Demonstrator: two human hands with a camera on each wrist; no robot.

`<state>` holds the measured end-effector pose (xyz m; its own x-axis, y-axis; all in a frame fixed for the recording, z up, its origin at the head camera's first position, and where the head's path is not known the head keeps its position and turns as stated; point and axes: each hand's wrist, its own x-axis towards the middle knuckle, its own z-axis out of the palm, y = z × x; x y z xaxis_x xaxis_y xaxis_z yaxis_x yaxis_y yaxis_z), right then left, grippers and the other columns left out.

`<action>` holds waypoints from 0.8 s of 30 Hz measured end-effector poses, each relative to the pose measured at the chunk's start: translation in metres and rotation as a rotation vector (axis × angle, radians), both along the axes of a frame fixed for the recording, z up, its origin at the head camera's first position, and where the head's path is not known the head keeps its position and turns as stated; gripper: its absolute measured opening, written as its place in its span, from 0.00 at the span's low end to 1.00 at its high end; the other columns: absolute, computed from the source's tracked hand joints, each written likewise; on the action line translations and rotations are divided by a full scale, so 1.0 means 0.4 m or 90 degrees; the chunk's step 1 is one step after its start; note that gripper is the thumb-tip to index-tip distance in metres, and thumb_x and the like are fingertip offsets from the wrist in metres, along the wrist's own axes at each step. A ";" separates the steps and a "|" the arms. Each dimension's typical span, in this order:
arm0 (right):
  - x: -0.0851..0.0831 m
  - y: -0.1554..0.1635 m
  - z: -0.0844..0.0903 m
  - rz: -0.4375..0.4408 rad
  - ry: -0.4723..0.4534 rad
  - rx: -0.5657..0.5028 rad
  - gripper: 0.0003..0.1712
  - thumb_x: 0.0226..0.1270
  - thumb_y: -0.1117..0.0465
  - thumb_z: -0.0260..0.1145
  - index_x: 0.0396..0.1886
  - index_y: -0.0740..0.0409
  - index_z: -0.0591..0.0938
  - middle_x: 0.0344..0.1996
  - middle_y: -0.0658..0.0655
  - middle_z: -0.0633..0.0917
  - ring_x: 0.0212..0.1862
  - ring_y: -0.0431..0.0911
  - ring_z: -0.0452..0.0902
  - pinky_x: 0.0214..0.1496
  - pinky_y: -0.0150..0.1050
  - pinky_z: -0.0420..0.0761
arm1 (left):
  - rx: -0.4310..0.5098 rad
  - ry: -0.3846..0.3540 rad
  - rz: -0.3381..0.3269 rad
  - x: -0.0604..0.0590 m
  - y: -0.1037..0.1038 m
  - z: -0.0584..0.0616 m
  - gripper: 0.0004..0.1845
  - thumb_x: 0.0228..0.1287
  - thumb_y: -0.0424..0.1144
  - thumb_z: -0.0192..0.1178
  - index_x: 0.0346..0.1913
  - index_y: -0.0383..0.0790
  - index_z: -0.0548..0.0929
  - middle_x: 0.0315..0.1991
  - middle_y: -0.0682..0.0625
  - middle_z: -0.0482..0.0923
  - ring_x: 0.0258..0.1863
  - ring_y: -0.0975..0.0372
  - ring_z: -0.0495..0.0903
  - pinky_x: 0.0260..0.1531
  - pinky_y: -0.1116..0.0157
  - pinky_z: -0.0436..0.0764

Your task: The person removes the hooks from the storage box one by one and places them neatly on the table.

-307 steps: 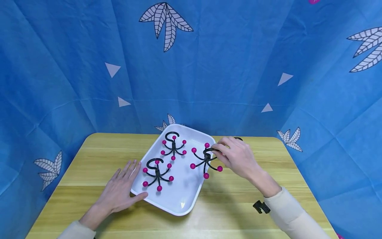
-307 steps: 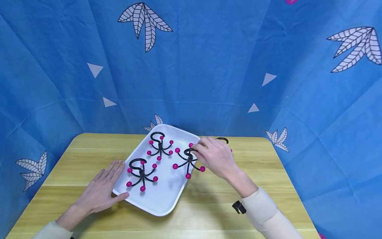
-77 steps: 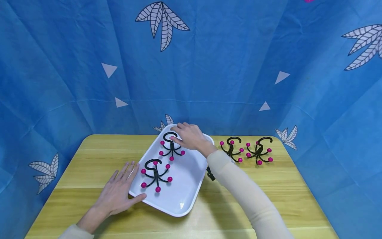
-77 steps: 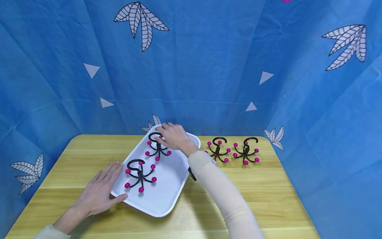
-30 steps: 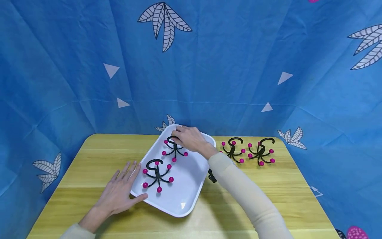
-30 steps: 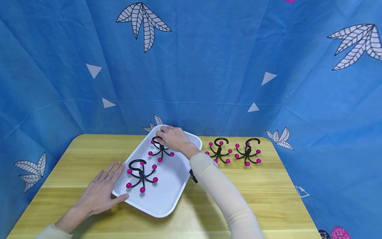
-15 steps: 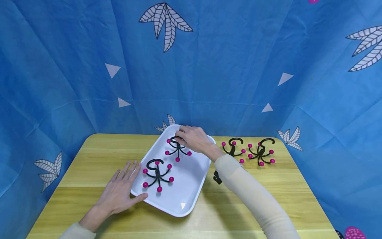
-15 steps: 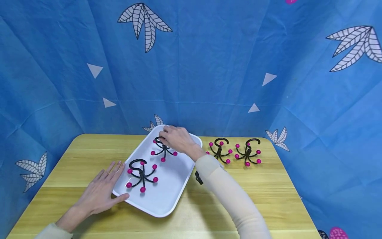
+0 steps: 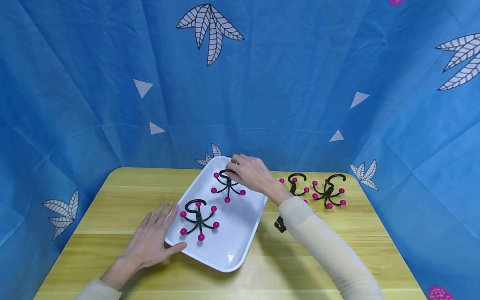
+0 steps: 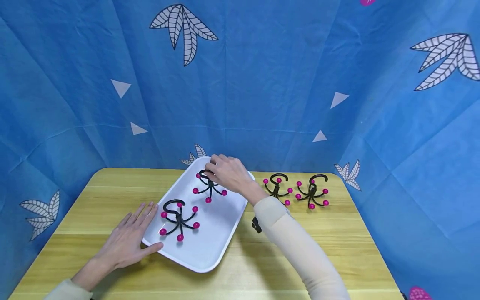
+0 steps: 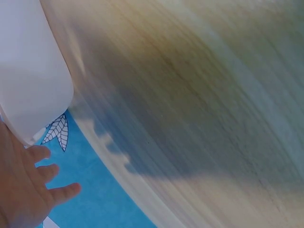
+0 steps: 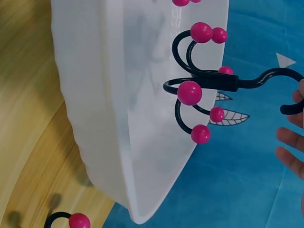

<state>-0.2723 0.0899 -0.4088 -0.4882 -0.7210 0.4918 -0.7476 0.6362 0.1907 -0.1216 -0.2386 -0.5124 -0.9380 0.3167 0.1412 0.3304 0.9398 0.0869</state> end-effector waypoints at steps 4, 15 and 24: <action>0.012 0.012 0.006 0.003 0.004 -0.002 0.08 0.77 0.51 0.68 0.43 0.47 0.90 0.35 0.49 0.85 0.32 0.43 0.76 0.28 0.33 0.78 | -0.003 0.002 -0.003 0.000 -0.001 0.001 0.61 0.60 0.78 0.59 0.84 0.39 0.57 0.84 0.38 0.58 0.84 0.41 0.58 0.77 0.35 0.67; 0.049 0.046 0.024 0.005 0.012 -0.027 0.06 0.76 0.52 0.69 0.42 0.47 0.90 0.35 0.48 0.85 0.33 0.43 0.75 0.28 0.33 0.77 | -0.002 0.000 0.001 0.006 0.002 0.006 0.61 0.60 0.78 0.59 0.85 0.40 0.57 0.84 0.39 0.58 0.84 0.41 0.58 0.77 0.34 0.67; 0.074 0.079 0.044 0.011 0.017 -0.044 0.06 0.73 0.53 0.71 0.42 0.48 0.91 0.34 0.48 0.85 0.33 0.43 0.75 0.28 0.33 0.78 | -0.004 -0.004 0.006 0.015 0.007 0.011 0.61 0.60 0.78 0.59 0.85 0.40 0.57 0.84 0.39 0.58 0.84 0.41 0.58 0.77 0.34 0.67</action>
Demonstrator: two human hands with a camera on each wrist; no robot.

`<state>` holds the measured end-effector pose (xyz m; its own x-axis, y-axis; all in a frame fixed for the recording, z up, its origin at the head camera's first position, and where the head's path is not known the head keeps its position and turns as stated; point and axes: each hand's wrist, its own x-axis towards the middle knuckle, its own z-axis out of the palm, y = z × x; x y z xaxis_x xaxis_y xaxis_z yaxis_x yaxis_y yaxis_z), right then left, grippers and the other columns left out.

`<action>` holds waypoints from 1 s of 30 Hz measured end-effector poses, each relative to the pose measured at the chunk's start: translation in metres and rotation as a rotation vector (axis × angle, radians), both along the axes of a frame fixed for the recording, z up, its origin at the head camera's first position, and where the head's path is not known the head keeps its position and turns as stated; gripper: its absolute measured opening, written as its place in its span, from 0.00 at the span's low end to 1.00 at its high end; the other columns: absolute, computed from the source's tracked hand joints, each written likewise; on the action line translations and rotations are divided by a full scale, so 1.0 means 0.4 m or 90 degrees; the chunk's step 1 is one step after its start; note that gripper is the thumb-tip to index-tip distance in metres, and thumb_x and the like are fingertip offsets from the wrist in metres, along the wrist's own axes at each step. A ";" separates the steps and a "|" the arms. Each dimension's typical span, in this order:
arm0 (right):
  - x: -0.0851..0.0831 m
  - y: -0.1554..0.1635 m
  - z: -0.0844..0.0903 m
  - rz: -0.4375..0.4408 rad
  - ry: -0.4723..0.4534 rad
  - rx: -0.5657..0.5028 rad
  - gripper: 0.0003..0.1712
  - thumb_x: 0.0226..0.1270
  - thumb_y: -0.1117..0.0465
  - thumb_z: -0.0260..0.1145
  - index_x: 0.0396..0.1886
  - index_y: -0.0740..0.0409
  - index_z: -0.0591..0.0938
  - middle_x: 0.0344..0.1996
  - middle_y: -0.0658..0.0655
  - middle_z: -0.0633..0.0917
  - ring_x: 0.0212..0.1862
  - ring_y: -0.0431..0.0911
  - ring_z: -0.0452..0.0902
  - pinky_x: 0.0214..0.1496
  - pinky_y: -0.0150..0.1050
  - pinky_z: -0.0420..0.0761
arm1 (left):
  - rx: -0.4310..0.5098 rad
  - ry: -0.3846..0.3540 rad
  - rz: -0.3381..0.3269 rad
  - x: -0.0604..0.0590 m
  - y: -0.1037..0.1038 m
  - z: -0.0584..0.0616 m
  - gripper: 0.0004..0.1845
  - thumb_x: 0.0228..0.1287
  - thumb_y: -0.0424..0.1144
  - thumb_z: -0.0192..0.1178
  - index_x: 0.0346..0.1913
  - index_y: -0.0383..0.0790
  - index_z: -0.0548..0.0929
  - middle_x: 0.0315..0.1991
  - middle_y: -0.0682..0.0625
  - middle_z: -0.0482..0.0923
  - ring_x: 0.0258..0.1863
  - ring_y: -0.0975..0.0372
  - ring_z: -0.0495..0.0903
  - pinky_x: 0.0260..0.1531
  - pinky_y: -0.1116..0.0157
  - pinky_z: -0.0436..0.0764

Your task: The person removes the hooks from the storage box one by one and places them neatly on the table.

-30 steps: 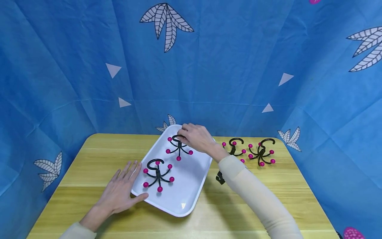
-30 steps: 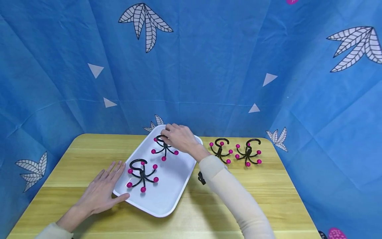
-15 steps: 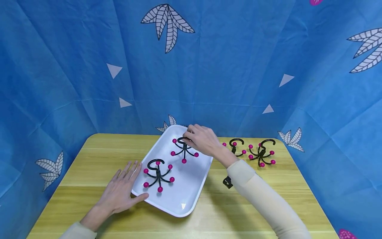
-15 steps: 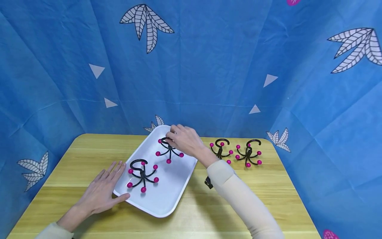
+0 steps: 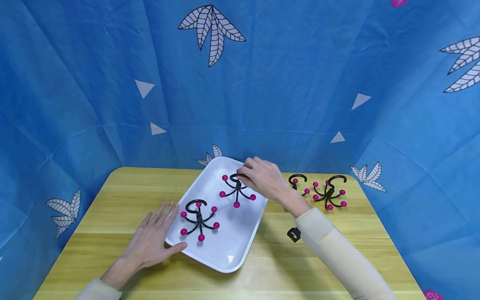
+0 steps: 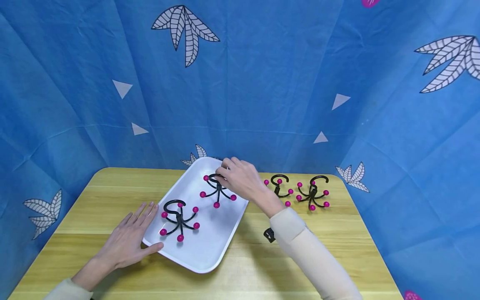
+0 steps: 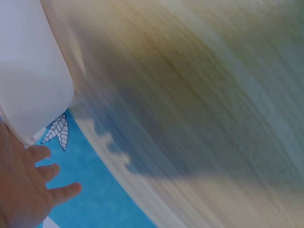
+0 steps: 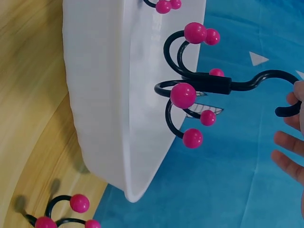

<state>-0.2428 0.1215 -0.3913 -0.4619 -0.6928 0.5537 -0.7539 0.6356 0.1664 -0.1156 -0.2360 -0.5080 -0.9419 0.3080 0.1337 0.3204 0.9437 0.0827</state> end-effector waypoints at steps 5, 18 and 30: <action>0.013 0.022 0.016 0.001 -0.006 -0.019 0.06 0.72 0.53 0.73 0.40 0.49 0.90 0.35 0.49 0.85 0.33 0.44 0.76 0.28 0.35 0.79 | -0.002 -0.003 0.001 0.001 0.000 0.001 0.61 0.60 0.79 0.59 0.85 0.40 0.57 0.84 0.39 0.58 0.84 0.41 0.58 0.77 0.34 0.67; 0.036 0.082 0.035 0.017 0.024 -0.038 0.07 0.66 0.55 0.77 0.38 0.51 0.89 0.35 0.50 0.86 0.32 0.45 0.77 0.28 0.35 0.79 | 0.000 -0.005 0.004 0.001 0.001 0.002 0.61 0.61 0.78 0.59 0.84 0.39 0.57 0.84 0.38 0.59 0.84 0.41 0.58 0.77 0.34 0.67; 0.081 0.155 0.052 -0.011 -0.032 -0.043 0.08 0.65 0.56 0.78 0.41 0.52 0.90 0.36 0.51 0.86 0.33 0.45 0.79 0.28 0.36 0.80 | -0.001 -0.002 0.003 0.001 0.000 -0.001 0.61 0.61 0.78 0.60 0.84 0.39 0.57 0.84 0.38 0.59 0.84 0.41 0.59 0.76 0.35 0.68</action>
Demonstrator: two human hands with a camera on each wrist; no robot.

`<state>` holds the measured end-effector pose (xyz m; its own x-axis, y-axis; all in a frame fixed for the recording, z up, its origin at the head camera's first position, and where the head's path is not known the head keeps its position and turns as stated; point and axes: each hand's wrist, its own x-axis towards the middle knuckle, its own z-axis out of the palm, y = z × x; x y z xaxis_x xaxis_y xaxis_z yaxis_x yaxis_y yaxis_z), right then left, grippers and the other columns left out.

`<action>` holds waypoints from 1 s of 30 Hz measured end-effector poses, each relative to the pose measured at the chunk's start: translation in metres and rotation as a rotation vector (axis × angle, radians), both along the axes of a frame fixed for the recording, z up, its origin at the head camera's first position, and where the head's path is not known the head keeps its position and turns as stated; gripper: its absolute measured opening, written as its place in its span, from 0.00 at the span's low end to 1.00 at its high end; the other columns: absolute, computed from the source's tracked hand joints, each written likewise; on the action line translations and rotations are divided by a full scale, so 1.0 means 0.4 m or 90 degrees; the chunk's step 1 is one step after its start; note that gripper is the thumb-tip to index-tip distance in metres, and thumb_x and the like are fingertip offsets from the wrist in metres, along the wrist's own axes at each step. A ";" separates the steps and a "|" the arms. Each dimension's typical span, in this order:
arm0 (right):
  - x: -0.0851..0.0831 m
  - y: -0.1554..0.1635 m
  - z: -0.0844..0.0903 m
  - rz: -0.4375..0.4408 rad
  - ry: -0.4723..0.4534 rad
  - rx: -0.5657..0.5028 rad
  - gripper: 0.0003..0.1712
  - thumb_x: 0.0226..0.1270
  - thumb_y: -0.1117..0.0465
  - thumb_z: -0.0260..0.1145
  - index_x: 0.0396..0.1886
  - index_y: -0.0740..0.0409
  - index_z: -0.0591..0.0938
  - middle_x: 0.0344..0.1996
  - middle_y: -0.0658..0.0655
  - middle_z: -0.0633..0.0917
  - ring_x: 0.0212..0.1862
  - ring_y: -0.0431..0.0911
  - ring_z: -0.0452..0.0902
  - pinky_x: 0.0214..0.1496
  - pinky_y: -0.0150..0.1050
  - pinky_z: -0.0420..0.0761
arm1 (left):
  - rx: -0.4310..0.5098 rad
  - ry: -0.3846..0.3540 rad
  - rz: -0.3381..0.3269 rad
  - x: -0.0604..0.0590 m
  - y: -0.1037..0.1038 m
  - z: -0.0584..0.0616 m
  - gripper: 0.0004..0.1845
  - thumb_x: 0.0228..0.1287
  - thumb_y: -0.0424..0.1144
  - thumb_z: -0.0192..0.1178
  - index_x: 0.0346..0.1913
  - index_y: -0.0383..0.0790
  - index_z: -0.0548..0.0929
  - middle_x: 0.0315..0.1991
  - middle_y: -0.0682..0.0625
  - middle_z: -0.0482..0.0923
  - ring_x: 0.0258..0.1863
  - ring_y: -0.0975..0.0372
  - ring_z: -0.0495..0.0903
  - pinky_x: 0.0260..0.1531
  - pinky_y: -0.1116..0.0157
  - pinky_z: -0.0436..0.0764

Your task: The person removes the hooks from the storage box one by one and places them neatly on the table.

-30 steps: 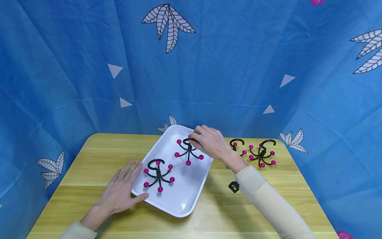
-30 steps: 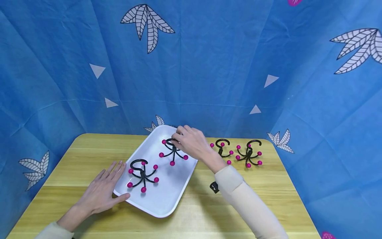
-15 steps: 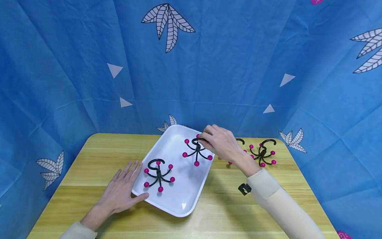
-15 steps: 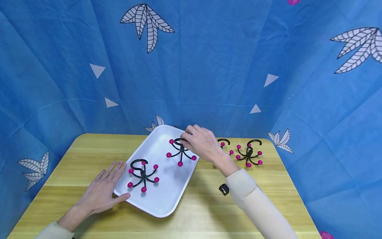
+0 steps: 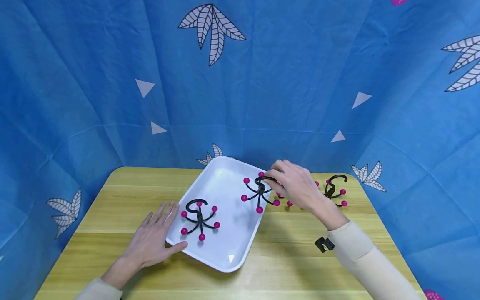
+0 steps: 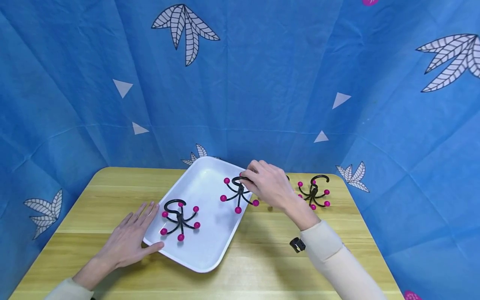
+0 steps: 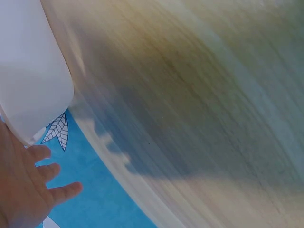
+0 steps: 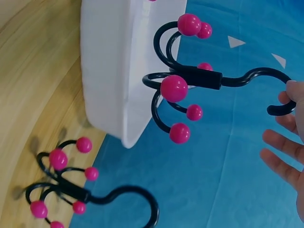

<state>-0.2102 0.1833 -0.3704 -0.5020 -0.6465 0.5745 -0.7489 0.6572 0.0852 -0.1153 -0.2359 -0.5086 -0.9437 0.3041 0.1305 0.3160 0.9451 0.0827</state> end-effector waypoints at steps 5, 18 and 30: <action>0.011 0.040 0.001 0.000 -0.003 -0.010 0.09 0.64 0.57 0.78 0.42 0.52 0.91 0.35 0.50 0.85 0.31 0.43 0.76 0.26 0.34 0.76 | -0.001 -0.003 0.001 -0.001 0.000 0.001 0.61 0.60 0.78 0.59 0.84 0.39 0.57 0.84 0.39 0.58 0.84 0.41 0.58 0.76 0.35 0.68; 0.043 0.122 0.006 0.014 0.028 -0.012 0.16 0.80 0.49 0.64 0.38 0.53 0.90 0.31 0.49 0.83 0.28 0.41 0.73 0.24 0.33 0.73 | -0.002 -0.009 0.003 -0.001 -0.002 -0.002 0.61 0.61 0.78 0.58 0.85 0.40 0.56 0.85 0.39 0.57 0.84 0.41 0.57 0.77 0.35 0.66; 0.079 0.212 0.004 0.005 0.043 0.003 0.34 0.87 0.39 0.43 0.35 0.52 0.88 0.28 0.48 0.80 0.27 0.38 0.68 0.22 0.30 0.67 | 0.001 -0.011 0.003 0.001 0.001 0.001 0.61 0.61 0.78 0.59 0.85 0.40 0.56 0.85 0.39 0.57 0.84 0.41 0.57 0.78 0.35 0.66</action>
